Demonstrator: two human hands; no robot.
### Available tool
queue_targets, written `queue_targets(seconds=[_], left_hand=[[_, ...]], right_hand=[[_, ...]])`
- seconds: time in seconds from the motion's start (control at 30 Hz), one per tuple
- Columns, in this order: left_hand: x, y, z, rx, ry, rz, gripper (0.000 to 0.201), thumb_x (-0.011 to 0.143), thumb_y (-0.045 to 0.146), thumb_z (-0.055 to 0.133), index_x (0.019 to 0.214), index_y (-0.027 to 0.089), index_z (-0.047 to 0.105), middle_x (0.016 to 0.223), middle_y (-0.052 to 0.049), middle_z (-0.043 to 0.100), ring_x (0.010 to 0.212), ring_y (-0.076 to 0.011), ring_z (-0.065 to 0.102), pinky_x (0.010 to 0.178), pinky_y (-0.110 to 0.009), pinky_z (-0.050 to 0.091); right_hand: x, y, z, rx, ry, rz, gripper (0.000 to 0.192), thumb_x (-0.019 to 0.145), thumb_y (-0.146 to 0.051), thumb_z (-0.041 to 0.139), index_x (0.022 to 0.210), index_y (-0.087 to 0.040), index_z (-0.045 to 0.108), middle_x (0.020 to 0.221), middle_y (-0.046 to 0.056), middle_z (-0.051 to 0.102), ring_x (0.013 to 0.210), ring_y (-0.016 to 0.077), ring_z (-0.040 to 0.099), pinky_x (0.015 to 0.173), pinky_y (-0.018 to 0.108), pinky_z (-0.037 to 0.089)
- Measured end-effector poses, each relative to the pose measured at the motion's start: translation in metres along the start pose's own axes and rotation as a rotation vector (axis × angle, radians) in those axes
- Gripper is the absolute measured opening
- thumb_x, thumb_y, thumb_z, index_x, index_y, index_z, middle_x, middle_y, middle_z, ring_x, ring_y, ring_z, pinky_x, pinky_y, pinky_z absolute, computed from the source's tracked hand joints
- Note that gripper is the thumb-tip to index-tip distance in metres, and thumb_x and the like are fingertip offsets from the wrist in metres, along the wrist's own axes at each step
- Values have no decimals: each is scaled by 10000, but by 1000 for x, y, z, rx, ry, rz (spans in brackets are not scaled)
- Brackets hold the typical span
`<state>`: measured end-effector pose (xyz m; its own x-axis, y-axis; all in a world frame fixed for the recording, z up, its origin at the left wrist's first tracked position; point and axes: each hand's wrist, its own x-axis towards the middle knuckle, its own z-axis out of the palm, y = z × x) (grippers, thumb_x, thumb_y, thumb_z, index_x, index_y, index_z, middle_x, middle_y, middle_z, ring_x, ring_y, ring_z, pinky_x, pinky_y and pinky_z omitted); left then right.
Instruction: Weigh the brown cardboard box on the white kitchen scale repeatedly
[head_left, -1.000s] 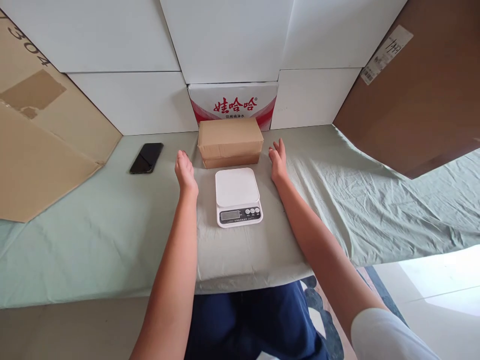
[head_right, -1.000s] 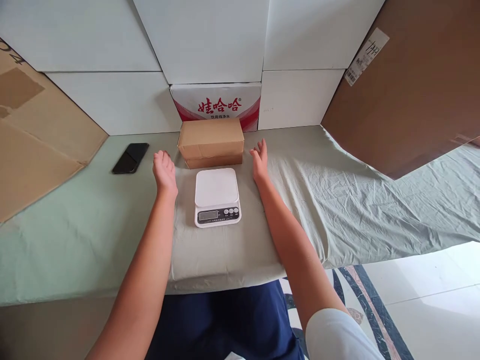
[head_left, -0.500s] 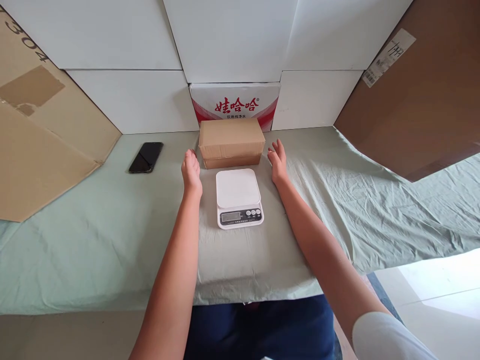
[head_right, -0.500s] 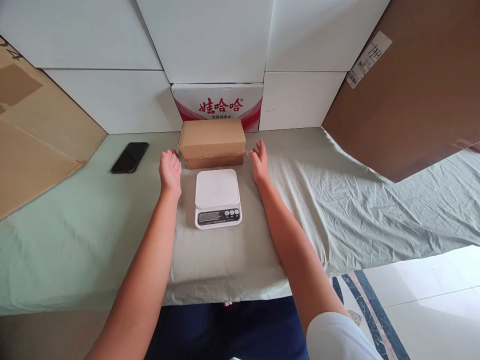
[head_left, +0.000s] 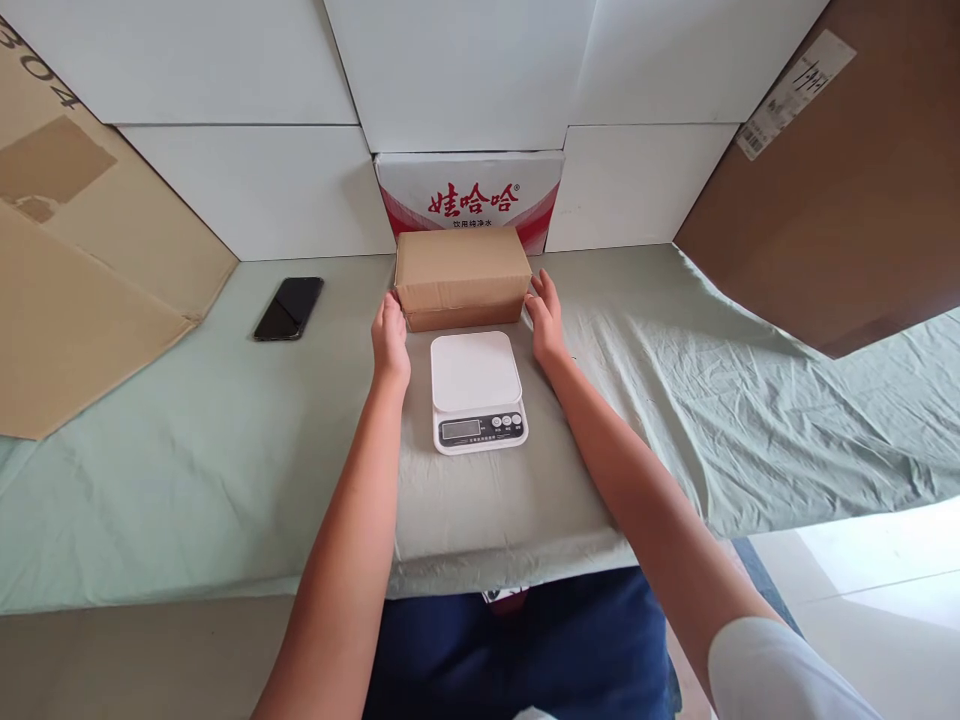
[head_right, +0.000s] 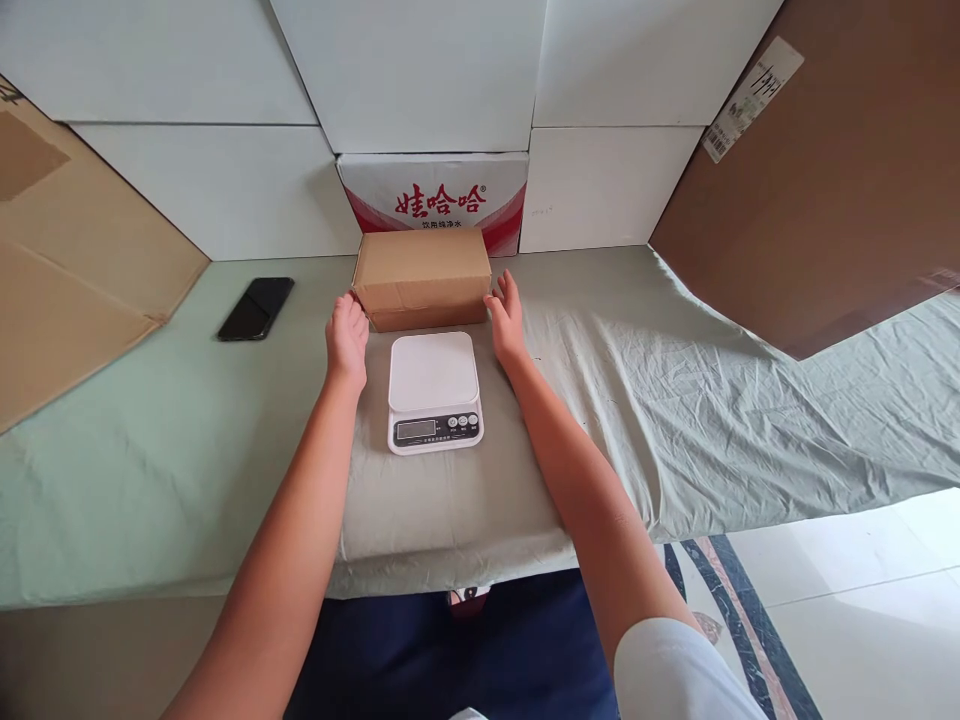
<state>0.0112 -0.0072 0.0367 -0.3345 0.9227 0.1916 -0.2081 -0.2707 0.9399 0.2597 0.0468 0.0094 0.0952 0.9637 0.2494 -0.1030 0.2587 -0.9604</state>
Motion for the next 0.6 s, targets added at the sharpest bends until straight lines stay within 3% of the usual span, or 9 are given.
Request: queue_targets(seconds=[0.17,0.37,0.6], left_hand=[[-1,0,2,20,-36,1,688,853,777,575,1272,242,682,1507,-107,618,1527,-260,448,1269,-369,329],[-1,-2,1,33,-44,-2,664,884,736,573,1332,254,665,1524,-91,607,1529,-257,445,1273,-373,326],[-1,-1,2,38,-38,-4,688,895,740,549,1362,244,647,1535,-101,595,1539,-263,431,1283,-378,310]], right_hand=[[-6,-7,11,11,-25,21,822,826,-612,575,1548,-316,318,1708,14,363,1613,289,301,1344,538,259],[-14,-19,19,-173,-98,-88,625,835,-513,585,1408,-281,491,1548,31,555,1497,311,430,1330,535,303],[-16,-22,20,-180,-82,-65,597,805,-463,579,1362,-261,513,1490,53,587,1427,307,487,1284,513,368]])
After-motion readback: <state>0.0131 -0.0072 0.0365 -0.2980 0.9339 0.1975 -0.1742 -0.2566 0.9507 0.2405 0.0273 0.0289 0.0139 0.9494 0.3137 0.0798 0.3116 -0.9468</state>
